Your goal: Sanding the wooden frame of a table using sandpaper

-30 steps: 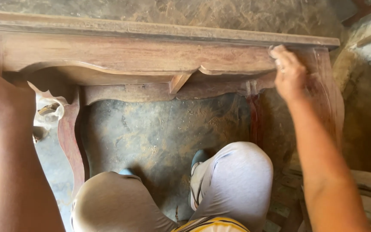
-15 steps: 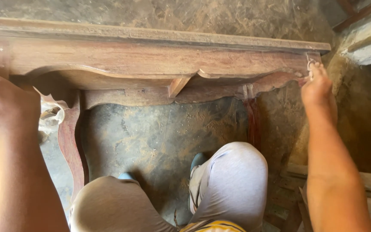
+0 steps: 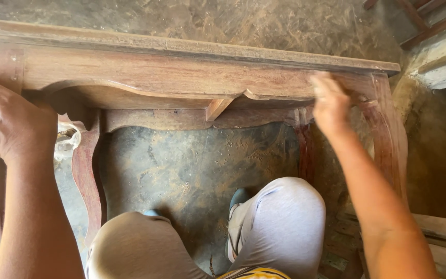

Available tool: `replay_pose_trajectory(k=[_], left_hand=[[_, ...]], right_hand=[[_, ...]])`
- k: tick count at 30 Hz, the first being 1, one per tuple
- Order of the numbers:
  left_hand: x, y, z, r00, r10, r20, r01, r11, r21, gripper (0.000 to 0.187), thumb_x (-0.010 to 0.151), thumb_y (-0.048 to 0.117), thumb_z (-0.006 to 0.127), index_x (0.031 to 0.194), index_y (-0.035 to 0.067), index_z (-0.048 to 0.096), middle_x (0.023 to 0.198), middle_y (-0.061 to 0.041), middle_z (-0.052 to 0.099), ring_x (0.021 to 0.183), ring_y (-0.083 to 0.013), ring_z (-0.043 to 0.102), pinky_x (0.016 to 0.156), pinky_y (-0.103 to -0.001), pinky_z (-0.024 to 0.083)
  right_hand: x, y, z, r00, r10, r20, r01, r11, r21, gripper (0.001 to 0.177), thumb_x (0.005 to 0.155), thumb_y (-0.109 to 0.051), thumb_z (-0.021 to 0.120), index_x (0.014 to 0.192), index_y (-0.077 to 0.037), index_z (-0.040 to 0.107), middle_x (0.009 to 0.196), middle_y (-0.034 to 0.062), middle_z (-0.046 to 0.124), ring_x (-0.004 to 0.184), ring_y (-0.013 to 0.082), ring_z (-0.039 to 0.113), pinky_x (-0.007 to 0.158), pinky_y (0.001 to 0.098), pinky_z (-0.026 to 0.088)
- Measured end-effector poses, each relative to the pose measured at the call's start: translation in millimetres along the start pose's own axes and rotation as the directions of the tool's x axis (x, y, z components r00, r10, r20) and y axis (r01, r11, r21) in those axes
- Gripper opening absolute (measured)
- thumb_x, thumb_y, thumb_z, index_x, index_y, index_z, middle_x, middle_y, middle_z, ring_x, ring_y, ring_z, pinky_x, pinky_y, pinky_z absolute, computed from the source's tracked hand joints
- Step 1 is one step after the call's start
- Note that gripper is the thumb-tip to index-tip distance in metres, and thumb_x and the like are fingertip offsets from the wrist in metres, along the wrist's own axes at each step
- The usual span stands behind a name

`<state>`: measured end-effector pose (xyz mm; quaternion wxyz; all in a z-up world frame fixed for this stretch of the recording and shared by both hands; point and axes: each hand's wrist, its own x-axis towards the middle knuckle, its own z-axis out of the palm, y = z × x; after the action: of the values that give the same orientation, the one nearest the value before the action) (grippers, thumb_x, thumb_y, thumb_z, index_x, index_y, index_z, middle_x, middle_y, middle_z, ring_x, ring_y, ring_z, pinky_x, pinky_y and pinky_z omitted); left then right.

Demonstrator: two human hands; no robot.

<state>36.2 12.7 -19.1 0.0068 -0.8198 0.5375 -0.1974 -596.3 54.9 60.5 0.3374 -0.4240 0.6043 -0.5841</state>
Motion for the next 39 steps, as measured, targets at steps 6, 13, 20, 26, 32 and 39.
replay_pose_trajectory(k=[6,13,20,26,32,39], left_hand=[[-2.2,0.3,-6.3,0.999,0.013,0.040,-0.008,0.994,-0.109,0.077,0.102,0.041,0.085,0.140,-0.010,0.042,0.106,-0.016,0.065,0.086,-0.0261,0.069,0.061,-0.035,0.058],[-6.1,-3.0,-9.2,0.993,0.026,-0.112,-0.023,0.999,0.032,0.091,0.093,0.047,0.087,0.149,-0.008,0.041,0.114,-0.010,0.066,0.084,-0.0180,0.067,0.069,-0.028,0.054],[-0.7,-1.2,-10.9,0.997,0.021,-0.079,-0.014,0.997,0.078,0.097,0.084,0.051,0.086,0.147,-0.008,0.041,0.113,-0.009,0.061,0.081,-0.0159,0.059,0.064,-0.027,0.048],[-2.1,-2.8,-12.7,0.989,0.057,-0.140,-0.048,0.997,0.065,0.078,0.090,0.039,0.079,0.147,-0.009,0.055,0.106,-0.013,0.060,0.088,-0.0253,0.053,0.087,-0.037,0.037],[9.5,-1.6,-20.0,0.999,-0.034,0.001,0.033,0.978,-0.207,0.091,0.062,0.023,0.084,0.143,-0.006,0.054,0.112,-0.023,0.068,0.096,-0.0373,0.059,0.093,-0.047,0.031],[-80.2,117.2,-213.9,0.795,0.182,-0.579,-0.577,0.523,-0.628,0.079,0.070,-0.019,0.051,0.147,-0.002,0.044,0.123,-0.021,0.053,0.107,-0.0326,0.049,0.092,-0.045,0.044]], right_hand=[[2.2,-29.4,-20.3,0.638,-0.342,0.690,0.764,0.390,-0.513,0.032,0.105,0.016,0.048,0.131,0.009,0.066,0.144,0.0274,0.061,0.140,0.0382,0.053,0.124,0.0403,0.041],[89.1,85.2,-233.8,0.934,-0.355,-0.047,-0.028,0.059,-0.998,0.031,0.093,0.001,0.068,0.122,-0.002,0.079,0.111,0.0252,0.071,0.090,0.0420,0.067,0.078,0.0472,0.055],[6.3,29.0,65.7,0.995,-0.100,-0.015,0.101,0.965,0.240,0.004,0.096,-0.004,0.061,0.100,-0.004,0.063,0.096,0.0045,0.061,0.082,0.0105,0.052,0.071,0.0212,0.046],[-48.2,-51.6,98.8,0.531,-0.557,0.638,0.776,0.623,-0.102,0.013,0.107,0.012,0.049,0.108,0.005,0.061,0.103,0.0120,0.060,0.092,0.0222,0.054,0.086,0.0347,0.053],[-32.7,-61.9,-82.0,0.991,0.038,-0.130,-0.121,0.683,-0.720,0.035,0.111,-0.021,0.047,0.138,-0.024,0.069,0.115,-0.0067,0.069,0.081,0.0089,0.052,0.068,0.0245,0.041],[-108.7,-57.5,-103.3,0.988,0.103,0.114,-0.122,0.977,0.174,0.034,0.107,-0.015,0.063,0.135,0.003,0.062,0.110,0.0076,0.067,0.090,0.0113,0.063,0.085,0.0244,0.057]])
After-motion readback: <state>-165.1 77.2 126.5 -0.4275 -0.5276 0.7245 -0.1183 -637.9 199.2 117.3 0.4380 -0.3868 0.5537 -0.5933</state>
